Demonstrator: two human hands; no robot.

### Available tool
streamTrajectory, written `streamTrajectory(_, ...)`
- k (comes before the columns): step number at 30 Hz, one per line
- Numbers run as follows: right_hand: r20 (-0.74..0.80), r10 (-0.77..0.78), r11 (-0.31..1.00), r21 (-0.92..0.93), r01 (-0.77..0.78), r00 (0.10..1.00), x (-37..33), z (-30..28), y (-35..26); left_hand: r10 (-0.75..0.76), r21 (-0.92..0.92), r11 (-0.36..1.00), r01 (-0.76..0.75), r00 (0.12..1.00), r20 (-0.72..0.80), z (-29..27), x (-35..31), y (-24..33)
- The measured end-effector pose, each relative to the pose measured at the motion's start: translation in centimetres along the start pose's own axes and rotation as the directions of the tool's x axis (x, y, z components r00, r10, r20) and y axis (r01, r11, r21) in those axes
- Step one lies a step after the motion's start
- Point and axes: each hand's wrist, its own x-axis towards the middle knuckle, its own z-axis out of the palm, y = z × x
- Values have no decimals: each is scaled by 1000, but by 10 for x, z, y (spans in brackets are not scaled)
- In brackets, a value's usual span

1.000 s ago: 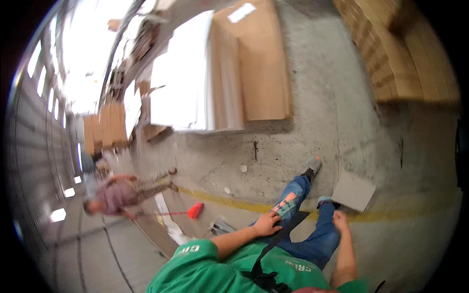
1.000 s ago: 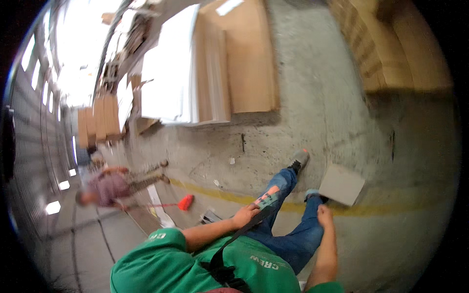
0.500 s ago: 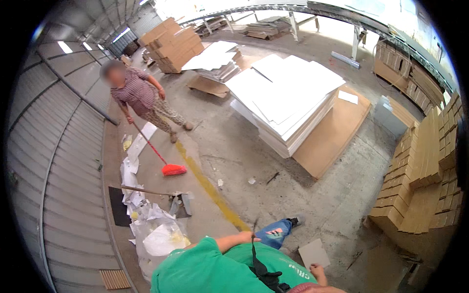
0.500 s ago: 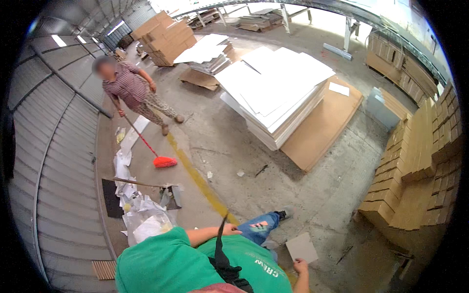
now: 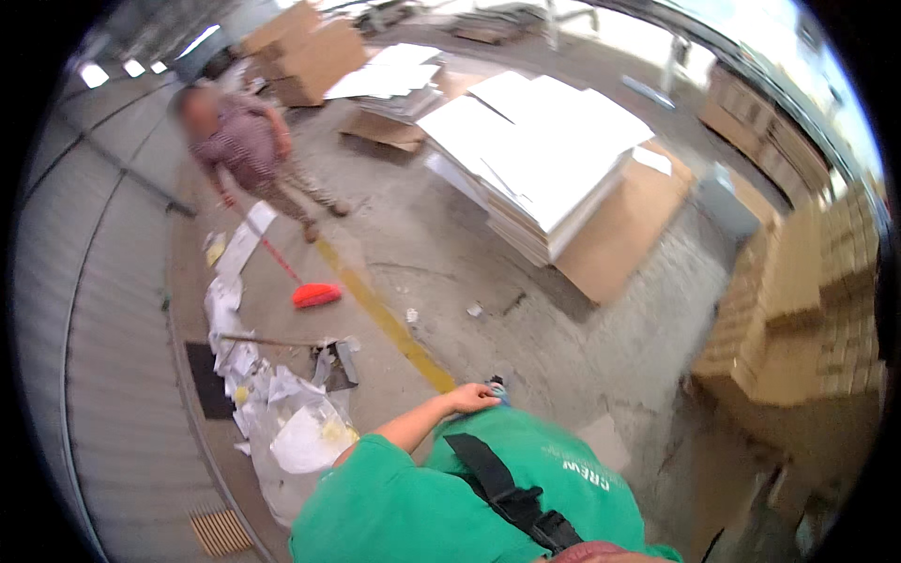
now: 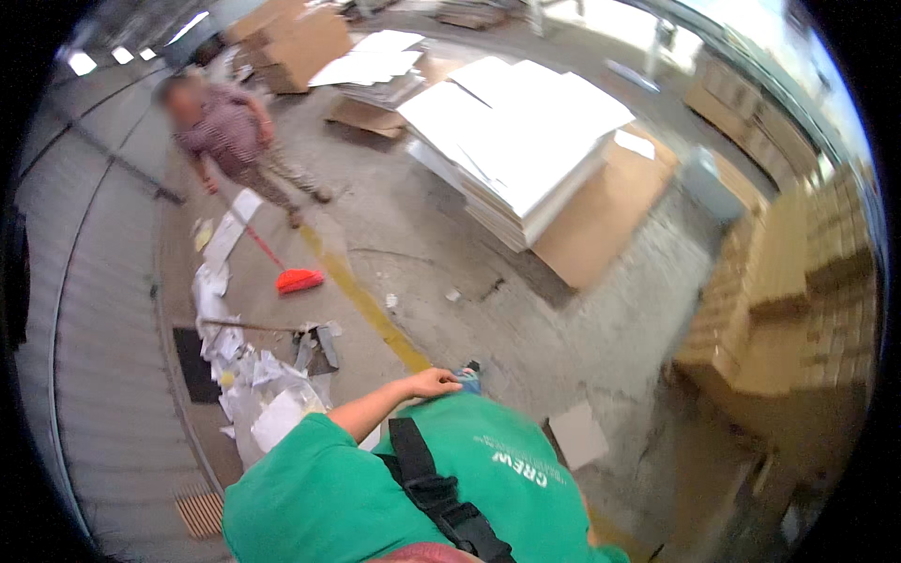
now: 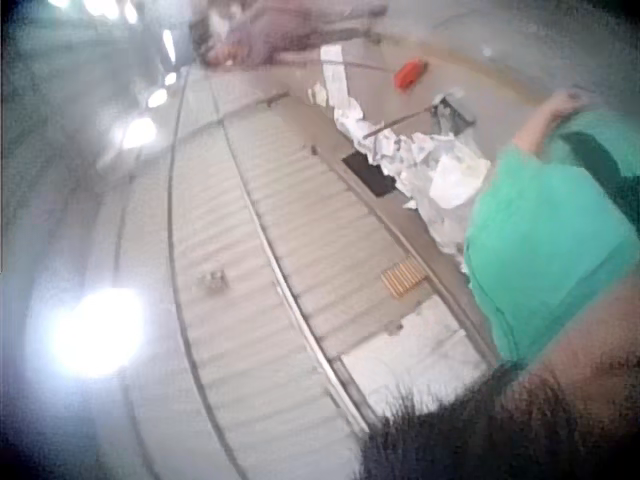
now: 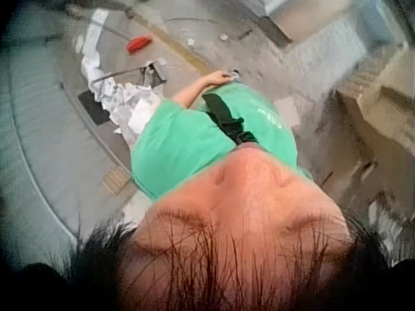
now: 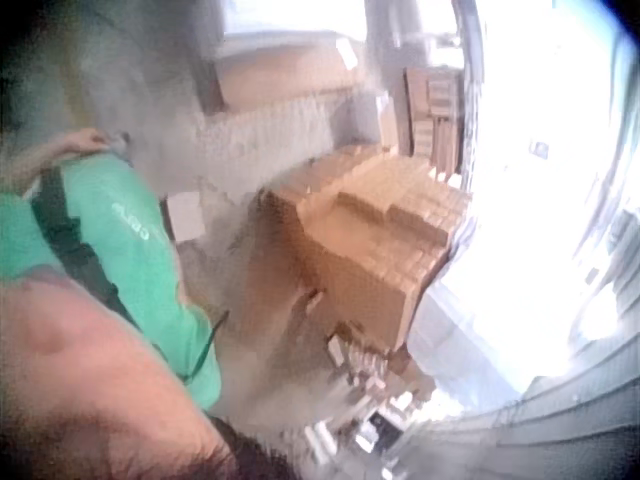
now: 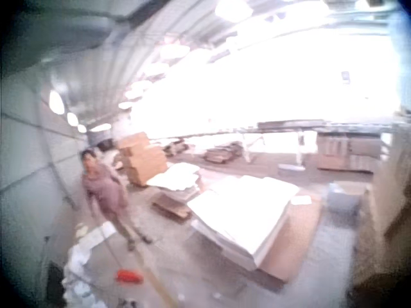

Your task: The person repeatedly picks up large white sheets from a pile on the floor and places them onto a stack of cardboard boxes. Later, the person sits on the floor and handles smaller white sheets, folding them and placing them on the stack.

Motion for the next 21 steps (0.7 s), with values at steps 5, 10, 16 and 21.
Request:
streamTrajectory(5,-96,-60,998,19,62,994,16,7,-40,-37,160,987,4,979,202,-39,44,-14)
streamTrajectory(10,-105,179,979,116,-167,978,24,-16,-156,-142,181,977,116,980,140,-115,70,-1)
streamTrajectory(16,-262,62,997,-30,-72,963,51,-50,-195,-199,274,954,125,944,264,-152,127,-33)
streamTrajectory(21,-157,208,974,-60,-219,966,74,-88,-208,-294,1,954,300,936,191,-174,191,-45)
